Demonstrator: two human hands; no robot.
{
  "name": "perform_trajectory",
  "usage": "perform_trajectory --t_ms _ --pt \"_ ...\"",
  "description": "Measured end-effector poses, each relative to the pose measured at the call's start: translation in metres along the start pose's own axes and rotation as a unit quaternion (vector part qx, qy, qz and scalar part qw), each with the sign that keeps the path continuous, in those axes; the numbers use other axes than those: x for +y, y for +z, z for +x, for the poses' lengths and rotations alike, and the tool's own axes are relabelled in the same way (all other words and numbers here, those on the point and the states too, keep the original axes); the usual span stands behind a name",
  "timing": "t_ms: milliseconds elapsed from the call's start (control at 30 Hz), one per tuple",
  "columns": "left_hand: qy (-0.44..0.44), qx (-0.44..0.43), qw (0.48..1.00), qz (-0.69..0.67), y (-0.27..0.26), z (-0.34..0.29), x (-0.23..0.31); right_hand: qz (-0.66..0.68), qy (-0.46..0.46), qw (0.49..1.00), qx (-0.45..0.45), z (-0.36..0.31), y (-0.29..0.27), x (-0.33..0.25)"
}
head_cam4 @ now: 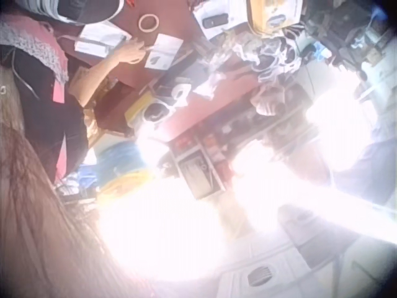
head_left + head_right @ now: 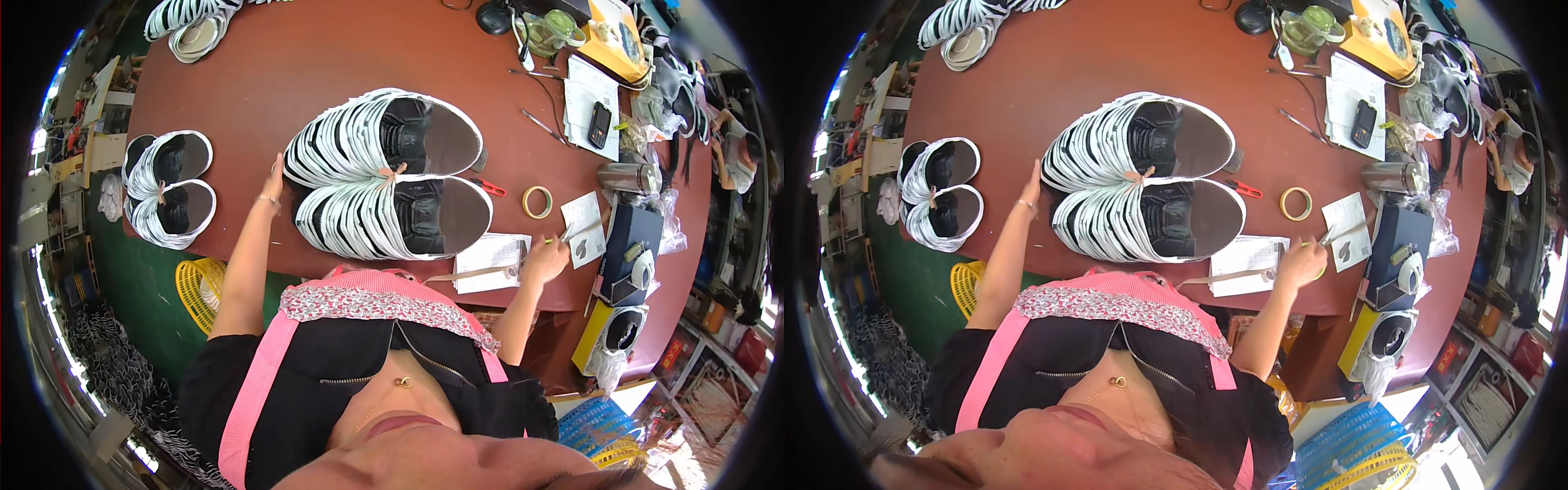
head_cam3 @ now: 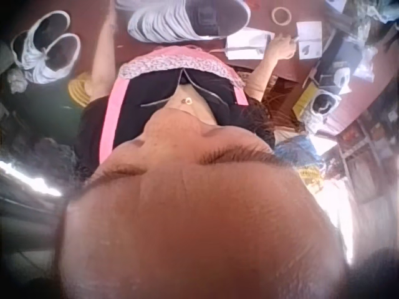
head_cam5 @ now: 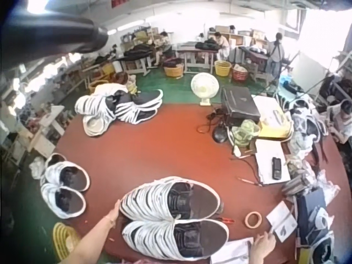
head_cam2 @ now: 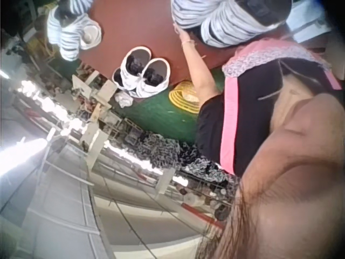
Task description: Organizing and pairing shoe uppers and soles in a manufacturing setting.
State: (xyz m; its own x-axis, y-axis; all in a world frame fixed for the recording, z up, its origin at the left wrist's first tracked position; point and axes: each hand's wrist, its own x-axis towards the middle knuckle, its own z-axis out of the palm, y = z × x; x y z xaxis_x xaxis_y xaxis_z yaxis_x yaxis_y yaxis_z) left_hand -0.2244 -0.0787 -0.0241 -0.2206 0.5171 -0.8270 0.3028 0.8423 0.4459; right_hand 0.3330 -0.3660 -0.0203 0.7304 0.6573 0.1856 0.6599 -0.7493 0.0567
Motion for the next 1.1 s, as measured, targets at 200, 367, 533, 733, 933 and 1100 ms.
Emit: perform_trajectory --t_ms 200,367,533,733,933,1100 --pt "0.061 -0.247 0.959 -0.127 -0.059 0.014 -0.081 0.540 -0.270 0.782 -0.152 -0.014 -0.091 -0.281" --pt "0.063 -0.323 0.925 -0.191 -0.015 -0.043 -0.047 0.443 -0.214 0.793 -0.360 -0.009 -0.043 -0.362" --pt "0.295 -0.189 0.911 -0.218 -0.031 -0.089 -0.061 0.618 -0.181 0.694 -0.322 -0.018 -0.043 -0.380" --pt "0.543 -0.059 0.835 0.068 -0.156 -0.198 0.051 0.839 -0.005 0.374 -0.396 -0.037 -0.195 -0.418" --pt "0.693 0.178 0.621 0.320 -0.138 -0.276 0.009 0.867 -0.089 0.308 -0.381 -0.078 -0.132 -0.433" --pt "0.629 0.157 0.610 0.455 -0.089 -0.142 -0.108 0.837 0.109 0.300 -0.444 -0.155 -0.064 -0.379"
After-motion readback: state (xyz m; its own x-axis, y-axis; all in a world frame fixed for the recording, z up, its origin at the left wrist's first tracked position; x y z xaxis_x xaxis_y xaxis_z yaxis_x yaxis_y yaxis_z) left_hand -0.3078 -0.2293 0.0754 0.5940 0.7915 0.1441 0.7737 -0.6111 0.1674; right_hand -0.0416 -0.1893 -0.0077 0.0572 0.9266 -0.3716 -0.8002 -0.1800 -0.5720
